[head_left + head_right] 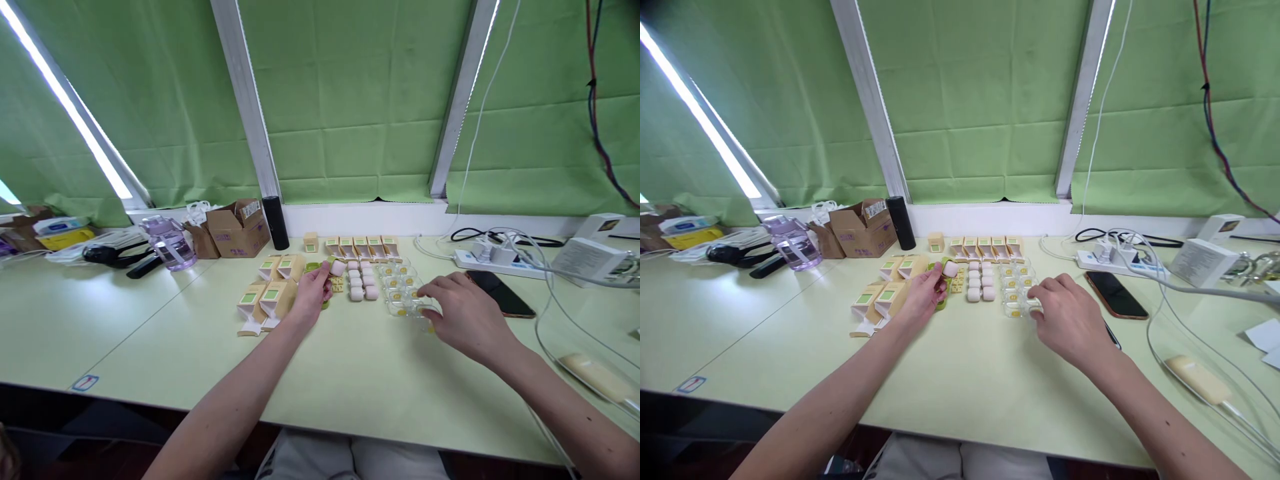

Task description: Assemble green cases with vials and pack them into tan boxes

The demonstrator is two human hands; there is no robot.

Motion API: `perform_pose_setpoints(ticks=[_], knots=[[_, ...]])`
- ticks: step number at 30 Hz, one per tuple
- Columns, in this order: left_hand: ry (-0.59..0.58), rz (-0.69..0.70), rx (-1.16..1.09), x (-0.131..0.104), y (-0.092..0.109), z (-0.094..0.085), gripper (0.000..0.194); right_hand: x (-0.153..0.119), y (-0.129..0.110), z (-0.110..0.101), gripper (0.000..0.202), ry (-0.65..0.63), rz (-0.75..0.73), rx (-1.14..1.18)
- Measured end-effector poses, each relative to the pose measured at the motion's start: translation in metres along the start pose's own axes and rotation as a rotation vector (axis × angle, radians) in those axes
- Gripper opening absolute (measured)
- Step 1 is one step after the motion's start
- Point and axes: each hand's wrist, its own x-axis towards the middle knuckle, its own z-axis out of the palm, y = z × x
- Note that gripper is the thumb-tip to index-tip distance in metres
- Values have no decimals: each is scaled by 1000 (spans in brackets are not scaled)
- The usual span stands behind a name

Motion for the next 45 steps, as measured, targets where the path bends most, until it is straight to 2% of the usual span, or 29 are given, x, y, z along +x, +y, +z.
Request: perform_pose_setpoints(ticks=[5,7,10,13,16,19,24,26,28,31,34,37,40,45], knots=[[15,1,-3,1,-1,0,58,-27,11,11,20,-139,-83,-179],[22,5,-4,1,-1,1,58,-31,7,14,22,-154,-77,-189],[28,11,-5,0,0,2,60,-30,-10,14,22,-118,-86,-85],[43,19,-9,1,-1,1,60,-21,-38,12,19,-67,-68,176],[46,33,-14,3,-2,-2,60,-3,-67,14,15,-159,-57,508],[53,48,-14,5,-3,-5,60,22,-89,26,14,-159,55,755],[99,84,8,8,-4,-9,61,59,-109,63,46,-106,309,1277],[109,97,16,8,-4,-9,61,63,-112,74,50,-77,362,1395],[110,109,28,7,-4,-10,60,61,-112,79,47,-60,360,1346],[115,121,50,6,-3,-9,62,49,-109,77,53,-163,228,1123],[115,126,69,4,-4,-8,63,38,-109,72,60,-172,108,956],[110,120,85,4,-4,-8,63,35,-111,73,61,-183,74,947],[117,125,85,4,-4,-7,63,41,-111,77,49,-203,197,1187],[114,140,68,2,-3,-7,65,49,-103,74,38,-253,338,1955]])
